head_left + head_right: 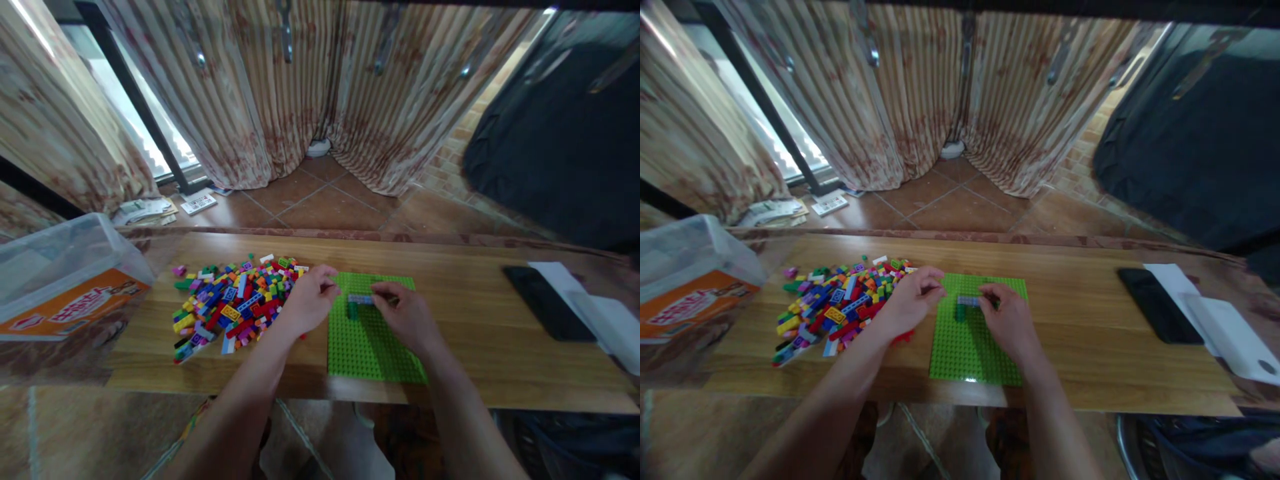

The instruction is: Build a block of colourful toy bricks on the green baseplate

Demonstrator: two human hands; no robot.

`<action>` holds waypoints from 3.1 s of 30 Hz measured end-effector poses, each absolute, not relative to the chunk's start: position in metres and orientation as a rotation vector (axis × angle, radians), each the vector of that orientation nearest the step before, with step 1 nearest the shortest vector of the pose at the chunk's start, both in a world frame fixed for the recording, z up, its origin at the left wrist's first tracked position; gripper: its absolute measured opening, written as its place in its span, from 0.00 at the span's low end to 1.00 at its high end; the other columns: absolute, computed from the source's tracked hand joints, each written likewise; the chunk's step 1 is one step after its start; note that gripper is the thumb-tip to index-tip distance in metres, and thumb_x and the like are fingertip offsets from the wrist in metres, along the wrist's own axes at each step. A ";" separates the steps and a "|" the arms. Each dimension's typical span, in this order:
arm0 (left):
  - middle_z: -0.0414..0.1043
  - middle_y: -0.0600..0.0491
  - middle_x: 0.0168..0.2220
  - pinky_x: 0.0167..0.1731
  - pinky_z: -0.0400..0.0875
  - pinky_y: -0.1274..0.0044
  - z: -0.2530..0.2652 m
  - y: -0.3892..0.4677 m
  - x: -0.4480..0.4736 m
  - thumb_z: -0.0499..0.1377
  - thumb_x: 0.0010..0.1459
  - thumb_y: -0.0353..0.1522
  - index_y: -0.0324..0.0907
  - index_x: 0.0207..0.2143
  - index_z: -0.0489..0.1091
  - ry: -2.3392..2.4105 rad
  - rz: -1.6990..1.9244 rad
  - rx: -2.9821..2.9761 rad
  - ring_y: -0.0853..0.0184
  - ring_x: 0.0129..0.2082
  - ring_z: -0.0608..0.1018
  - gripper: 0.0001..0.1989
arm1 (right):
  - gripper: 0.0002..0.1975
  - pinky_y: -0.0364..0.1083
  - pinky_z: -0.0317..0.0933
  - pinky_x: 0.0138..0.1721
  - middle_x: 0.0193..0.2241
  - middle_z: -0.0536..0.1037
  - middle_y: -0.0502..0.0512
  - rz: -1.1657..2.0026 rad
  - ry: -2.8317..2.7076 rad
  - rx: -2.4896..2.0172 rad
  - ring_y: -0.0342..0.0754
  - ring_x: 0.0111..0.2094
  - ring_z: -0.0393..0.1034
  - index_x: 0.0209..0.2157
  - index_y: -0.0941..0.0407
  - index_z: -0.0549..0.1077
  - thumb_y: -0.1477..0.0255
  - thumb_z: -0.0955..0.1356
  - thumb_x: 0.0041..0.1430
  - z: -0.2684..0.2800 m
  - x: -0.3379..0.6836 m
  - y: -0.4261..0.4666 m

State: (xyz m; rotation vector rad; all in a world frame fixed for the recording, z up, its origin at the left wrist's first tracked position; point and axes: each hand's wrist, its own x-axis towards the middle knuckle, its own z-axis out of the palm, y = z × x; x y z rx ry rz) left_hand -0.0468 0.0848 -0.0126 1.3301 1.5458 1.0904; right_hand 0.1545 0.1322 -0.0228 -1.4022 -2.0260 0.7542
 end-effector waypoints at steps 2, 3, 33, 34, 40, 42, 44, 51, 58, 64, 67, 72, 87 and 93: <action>0.76 0.55 0.28 0.29 0.67 0.79 -0.011 0.086 -0.056 0.57 0.54 0.25 0.40 0.40 0.67 1.595 1.174 1.303 0.69 0.27 0.76 0.10 | 0.13 0.54 0.63 0.47 0.39 0.80 0.59 0.684 -2.201 -1.327 0.54 0.42 0.72 0.40 0.56 0.78 0.69 0.67 0.55 -0.028 0.155 0.132; 0.76 0.55 0.29 0.30 0.68 0.78 -0.011 0.087 -0.061 0.56 0.54 0.25 0.40 0.41 0.67 1.642 1.203 1.307 0.69 0.28 0.76 0.11 | 0.12 0.55 0.62 0.49 0.40 0.79 0.60 0.631 -2.270 -1.307 0.55 0.44 0.71 0.41 0.56 0.78 0.70 0.67 0.55 -0.030 0.156 0.132; 0.78 0.47 0.40 0.40 0.71 0.73 0.003 0.078 -0.084 0.54 0.57 0.27 0.41 0.38 0.73 2.418 0.446 1.740 0.59 0.41 0.79 0.10 | 0.10 0.55 0.65 0.47 0.39 0.79 0.58 0.452 -2.433 -1.179 0.55 0.43 0.72 0.40 0.54 0.79 0.70 0.65 0.61 -0.040 0.160 0.143; 0.78 0.47 0.40 0.39 0.71 0.73 0.003 0.078 -0.085 0.54 0.57 0.27 0.41 0.38 0.73 2.417 0.446 1.730 0.59 0.41 0.79 0.10 | 0.11 0.55 0.65 0.47 0.39 0.79 0.58 0.455 -2.432 -1.185 0.55 0.43 0.72 0.40 0.54 0.79 0.69 0.65 0.61 -0.040 0.160 0.143; 0.80 0.50 0.36 0.39 0.71 0.73 0.007 0.077 -0.090 0.53 0.57 0.28 0.43 0.42 0.76 2.305 0.506 1.713 0.62 0.36 0.79 0.14 | 0.11 0.56 0.65 0.47 0.39 0.80 0.58 0.451 -2.437 -1.189 0.55 0.43 0.72 0.40 0.54 0.78 0.68 0.65 0.62 -0.037 0.158 0.142; 0.80 0.51 0.36 0.40 0.71 0.74 0.009 0.075 -0.092 0.53 0.56 0.26 0.45 0.43 0.77 2.232 0.531 1.735 0.64 0.35 0.79 0.17 | 0.11 0.55 0.64 0.47 0.39 0.80 0.58 0.441 -2.441 -1.186 0.55 0.43 0.72 0.39 0.55 0.78 0.69 0.65 0.62 -0.036 0.157 0.141; 0.80 0.53 0.36 0.41 0.72 0.74 0.011 0.073 -0.095 0.54 0.53 0.24 0.47 0.42 0.78 2.165 0.537 1.754 0.64 0.35 0.79 0.19 | 0.11 0.55 0.64 0.47 0.39 0.80 0.58 0.430 -2.441 -1.181 0.55 0.43 0.72 0.39 0.55 0.78 0.69 0.65 0.62 -0.036 0.156 0.141; 0.81 0.52 0.39 0.45 0.73 0.71 0.013 0.068 -0.104 0.57 0.46 0.22 0.46 0.36 0.80 2.017 0.440 1.870 0.59 0.41 0.80 0.18 | 0.10 0.55 0.64 0.46 0.38 0.80 0.57 0.415 -2.434 -1.163 0.54 0.42 0.72 0.38 0.53 0.78 0.68 0.65 0.61 -0.036 0.155 0.140; 0.80 0.53 0.42 0.50 0.70 0.72 0.014 0.067 -0.109 0.55 0.43 0.19 0.46 0.38 0.79 1.886 0.450 1.951 0.62 0.44 0.79 0.22 | 0.11 0.55 0.65 0.46 0.38 0.80 0.58 0.432 -2.434 -1.171 0.55 0.42 0.73 0.38 0.54 0.78 0.68 0.65 0.62 -0.035 0.153 0.139; 0.80 0.51 0.43 0.50 0.71 0.72 0.020 0.066 -0.111 0.53 0.46 0.19 0.43 0.41 0.78 1.922 0.498 1.938 0.62 0.46 0.78 0.23 | 0.10 0.55 0.65 0.46 0.38 0.80 0.58 0.397 -2.297 -1.126 0.55 0.42 0.73 0.38 0.54 0.78 0.68 0.65 0.62 -0.030 0.147 0.133; 0.80 0.52 0.42 0.48 0.71 0.74 0.020 0.068 -0.111 0.51 0.51 0.19 0.43 0.43 0.77 1.965 0.582 1.897 0.64 0.43 0.79 0.22 | 0.09 0.54 0.65 0.46 0.38 0.80 0.58 0.417 -2.232 -1.065 0.54 0.42 0.73 0.37 0.53 0.78 0.69 0.65 0.62 -0.024 0.133 0.123; 0.80 0.50 0.41 0.48 0.71 0.74 0.017 0.072 -0.113 0.52 0.57 0.24 0.41 0.42 0.77 2.074 0.695 1.839 0.64 0.42 0.79 0.16 | 0.08 0.53 0.63 0.47 0.40 0.79 0.55 0.517 -2.389 -0.914 0.52 0.43 0.71 0.39 0.52 0.78 0.73 0.66 0.62 -0.022 0.100 0.098; 0.81 0.50 0.39 0.44 0.73 0.74 0.015 0.070 -0.121 0.53 0.58 0.26 0.40 0.40 0.76 2.093 0.793 1.759 0.64 0.39 0.80 0.13 | 0.14 0.55 0.61 0.47 0.46 0.75 0.61 0.499 -2.415 -1.033 0.57 0.47 0.66 0.47 0.55 0.75 0.68 0.69 0.59 -0.033 0.051 0.091; 0.81 0.51 0.39 0.46 0.72 0.74 0.011 0.068 -0.126 0.54 0.58 0.26 0.42 0.41 0.76 2.094 0.799 1.777 0.65 0.40 0.80 0.13 | 0.12 0.55 0.60 0.46 0.42 0.75 0.60 0.480 -2.381 -1.091 0.57 0.45 0.65 0.43 0.55 0.74 0.70 0.70 0.56 -0.037 0.040 0.090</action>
